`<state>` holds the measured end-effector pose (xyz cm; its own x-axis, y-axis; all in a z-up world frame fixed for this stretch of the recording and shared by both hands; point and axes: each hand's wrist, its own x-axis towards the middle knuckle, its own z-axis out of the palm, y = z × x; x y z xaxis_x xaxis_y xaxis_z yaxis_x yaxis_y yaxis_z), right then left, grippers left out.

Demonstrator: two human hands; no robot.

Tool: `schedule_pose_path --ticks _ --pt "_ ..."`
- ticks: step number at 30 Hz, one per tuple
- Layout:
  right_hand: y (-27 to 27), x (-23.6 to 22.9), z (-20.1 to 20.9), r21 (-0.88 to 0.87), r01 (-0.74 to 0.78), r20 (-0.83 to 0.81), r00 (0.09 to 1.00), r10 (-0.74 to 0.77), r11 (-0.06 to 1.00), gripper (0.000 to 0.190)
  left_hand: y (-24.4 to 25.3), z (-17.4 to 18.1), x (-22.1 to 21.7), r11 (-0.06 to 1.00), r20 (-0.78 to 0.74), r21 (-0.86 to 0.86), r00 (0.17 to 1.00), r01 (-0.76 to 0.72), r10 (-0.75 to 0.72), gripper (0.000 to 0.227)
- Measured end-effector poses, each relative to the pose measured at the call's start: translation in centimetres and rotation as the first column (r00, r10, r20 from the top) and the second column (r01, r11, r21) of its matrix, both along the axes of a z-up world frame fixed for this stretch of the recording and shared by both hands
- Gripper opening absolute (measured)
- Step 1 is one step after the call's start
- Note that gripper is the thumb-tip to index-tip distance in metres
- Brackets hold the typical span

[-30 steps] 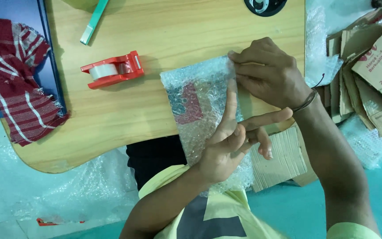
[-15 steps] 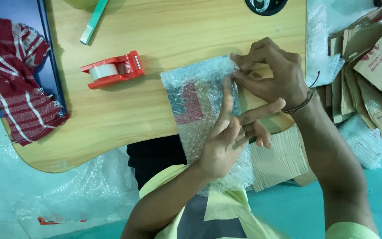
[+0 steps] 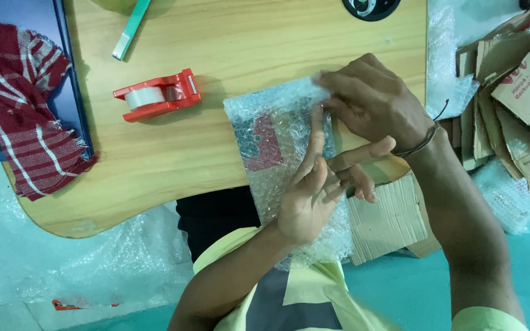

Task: Wrapping an item in bubble wrap and securing it with adhesive tape.

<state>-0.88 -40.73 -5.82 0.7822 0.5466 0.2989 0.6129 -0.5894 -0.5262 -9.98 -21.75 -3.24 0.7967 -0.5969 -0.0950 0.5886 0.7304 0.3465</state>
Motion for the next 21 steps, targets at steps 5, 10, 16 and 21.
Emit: schedule_pose_path --ticks 5,10,16,21 --pt "-0.1 0.4 -0.1 -0.032 -0.051 0.022 0.998 0.052 0.998 0.04 -0.1 -0.1 -0.1 1.0 -0.006 -0.025 1.0 -0.001 0.001 0.095" --pt "0.0 0.6 -0.2 -0.001 -0.073 -0.004 0.997 0.073 0.997 0.042 0.0 -0.1 -0.3 0.992 -0.027 -0.122 1.0 -0.018 0.015 0.093" --pt "0.3 0.4 0.0 -0.057 -0.052 0.012 0.999 0.053 0.997 0.038 1.2 2.3 -0.2 0.971 -0.16 -0.24 0.986 0.01 -0.05 0.089" --pt "0.9 0.1 -0.1 -0.038 0.003 0.113 0.994 0.001 0.999 0.032 3.1 4.1 1.6 0.481 0.775 0.613 0.594 -0.627 -0.215 0.035"
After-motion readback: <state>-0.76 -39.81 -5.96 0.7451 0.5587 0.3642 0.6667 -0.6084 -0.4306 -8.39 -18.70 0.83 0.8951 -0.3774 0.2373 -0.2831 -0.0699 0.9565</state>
